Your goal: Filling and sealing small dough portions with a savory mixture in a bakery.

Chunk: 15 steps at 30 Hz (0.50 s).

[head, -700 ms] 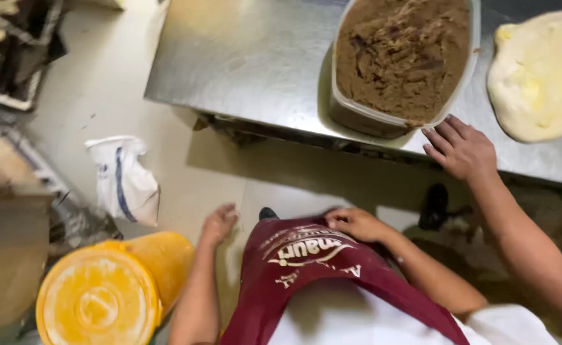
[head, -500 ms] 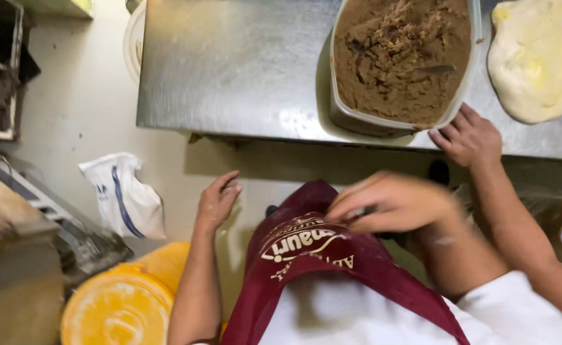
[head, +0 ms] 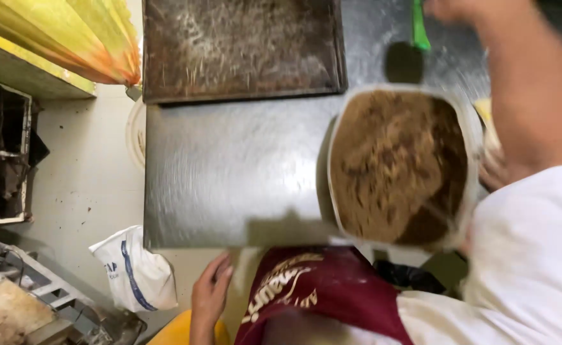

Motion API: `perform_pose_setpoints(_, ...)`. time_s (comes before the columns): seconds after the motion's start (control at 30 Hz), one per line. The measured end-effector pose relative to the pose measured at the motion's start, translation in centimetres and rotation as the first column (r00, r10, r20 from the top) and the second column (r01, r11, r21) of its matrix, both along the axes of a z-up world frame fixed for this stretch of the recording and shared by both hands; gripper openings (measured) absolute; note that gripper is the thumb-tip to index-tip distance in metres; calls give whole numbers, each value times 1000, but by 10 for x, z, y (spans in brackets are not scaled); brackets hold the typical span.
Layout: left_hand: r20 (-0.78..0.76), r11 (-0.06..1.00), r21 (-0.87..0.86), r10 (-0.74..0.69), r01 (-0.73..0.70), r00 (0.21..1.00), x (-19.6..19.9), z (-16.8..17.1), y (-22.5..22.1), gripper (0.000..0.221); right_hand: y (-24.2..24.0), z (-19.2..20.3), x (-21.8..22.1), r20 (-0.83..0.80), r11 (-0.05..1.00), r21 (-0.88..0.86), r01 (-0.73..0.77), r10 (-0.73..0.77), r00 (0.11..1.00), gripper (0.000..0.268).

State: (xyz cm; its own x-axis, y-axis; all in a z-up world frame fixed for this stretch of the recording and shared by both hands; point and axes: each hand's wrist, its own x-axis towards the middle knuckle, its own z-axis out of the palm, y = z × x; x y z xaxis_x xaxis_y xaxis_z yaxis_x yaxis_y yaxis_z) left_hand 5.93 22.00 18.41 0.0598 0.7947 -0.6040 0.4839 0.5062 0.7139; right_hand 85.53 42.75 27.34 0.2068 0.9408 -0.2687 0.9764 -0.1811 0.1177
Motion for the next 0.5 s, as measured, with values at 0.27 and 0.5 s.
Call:
perform_pose_setpoints(0.27, -54, 969, -124, 207, -212, 977, -24, -39, 9, 39, 78, -67, -62, 55, 918, -168, 358, -354, 934, 53)
perform_pose_setpoints(0.5, 22, 1000, -23, -2, 2, 1000, 6, 11, 97, 44, 60, -56, -55, -720, 748, -304, 590, -586, 371, 57)
